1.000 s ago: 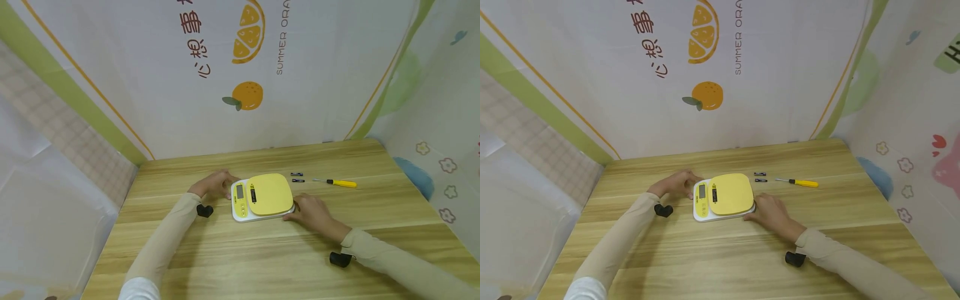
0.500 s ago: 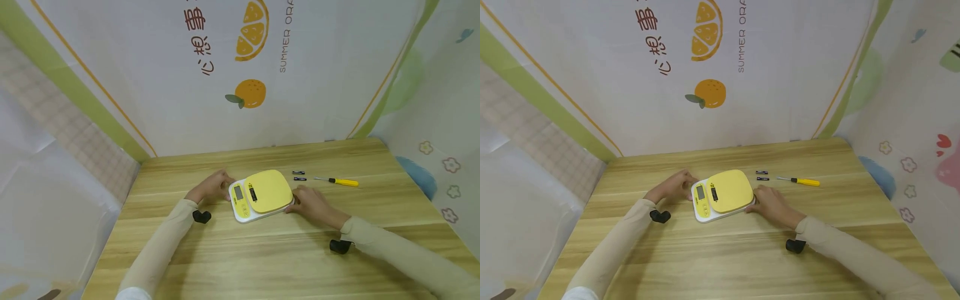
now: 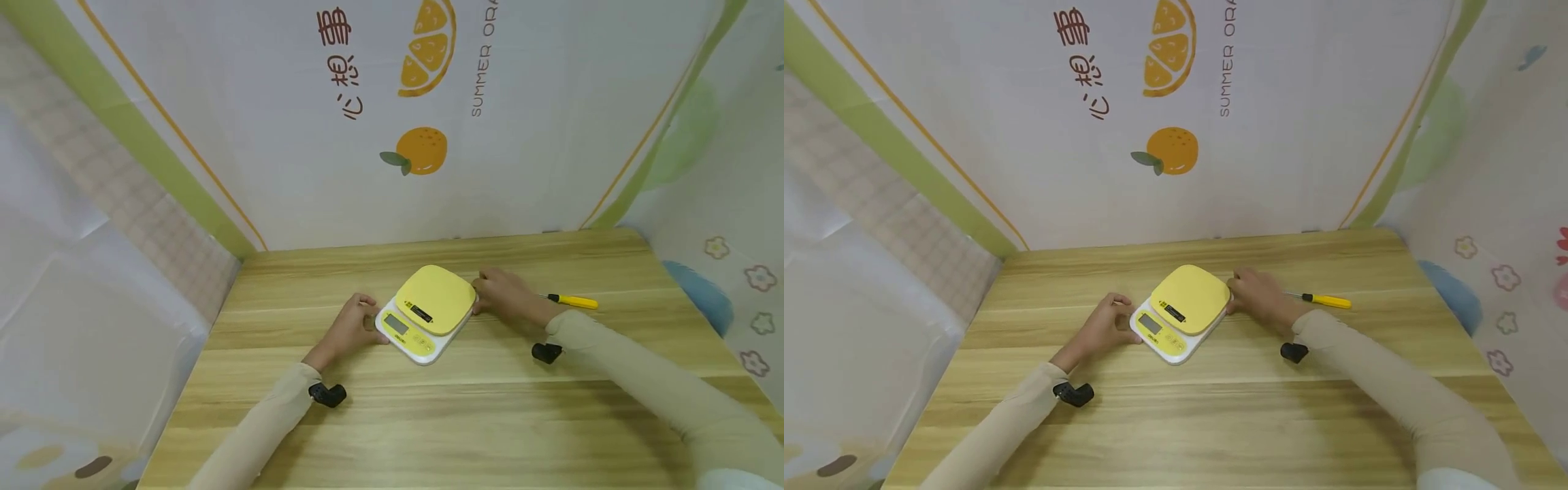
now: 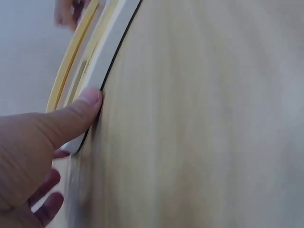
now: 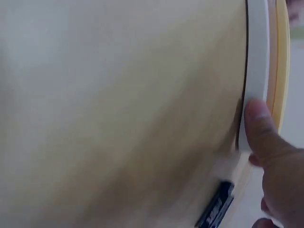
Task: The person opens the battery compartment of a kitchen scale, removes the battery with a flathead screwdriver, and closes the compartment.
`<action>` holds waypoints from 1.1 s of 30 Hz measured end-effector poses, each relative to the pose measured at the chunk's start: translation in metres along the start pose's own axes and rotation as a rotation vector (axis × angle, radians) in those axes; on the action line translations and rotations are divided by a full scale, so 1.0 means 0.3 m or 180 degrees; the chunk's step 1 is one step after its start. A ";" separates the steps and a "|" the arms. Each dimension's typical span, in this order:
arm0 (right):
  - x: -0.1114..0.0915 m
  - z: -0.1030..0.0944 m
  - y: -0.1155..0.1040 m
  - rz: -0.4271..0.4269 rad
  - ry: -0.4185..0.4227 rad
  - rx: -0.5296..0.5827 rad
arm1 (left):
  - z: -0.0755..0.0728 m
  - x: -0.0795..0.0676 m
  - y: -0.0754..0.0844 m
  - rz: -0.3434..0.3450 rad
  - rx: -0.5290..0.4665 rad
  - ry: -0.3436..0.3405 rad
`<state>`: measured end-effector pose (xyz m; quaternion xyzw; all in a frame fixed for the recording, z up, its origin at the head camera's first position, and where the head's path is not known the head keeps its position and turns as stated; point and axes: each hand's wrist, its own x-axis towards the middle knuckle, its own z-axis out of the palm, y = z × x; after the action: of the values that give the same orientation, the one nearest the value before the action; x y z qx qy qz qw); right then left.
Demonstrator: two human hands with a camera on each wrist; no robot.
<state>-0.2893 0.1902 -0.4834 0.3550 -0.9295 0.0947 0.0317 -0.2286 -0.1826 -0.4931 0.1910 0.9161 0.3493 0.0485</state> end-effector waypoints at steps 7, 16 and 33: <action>0.088 0.001 0.113 -0.0608 0.0009 -0.0223 | 0.087 -0.050 0.076 -0.0118 0.0152 0.0454; 0.177 -0.006 0.177 -0.0832 -0.0061 -0.0644 | 0.164 -0.078 0.146 -0.0213 0.0199 0.0740; 0.194 -0.016 0.186 -0.0761 0.0023 -0.0682 | 0.180 -0.036 0.169 -0.0252 0.0380 0.0727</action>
<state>-0.3698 0.1938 -0.4800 0.4573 -0.8853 -0.0082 0.0837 -0.1905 -0.1186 -0.5009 0.1162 0.9416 0.3114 -0.0538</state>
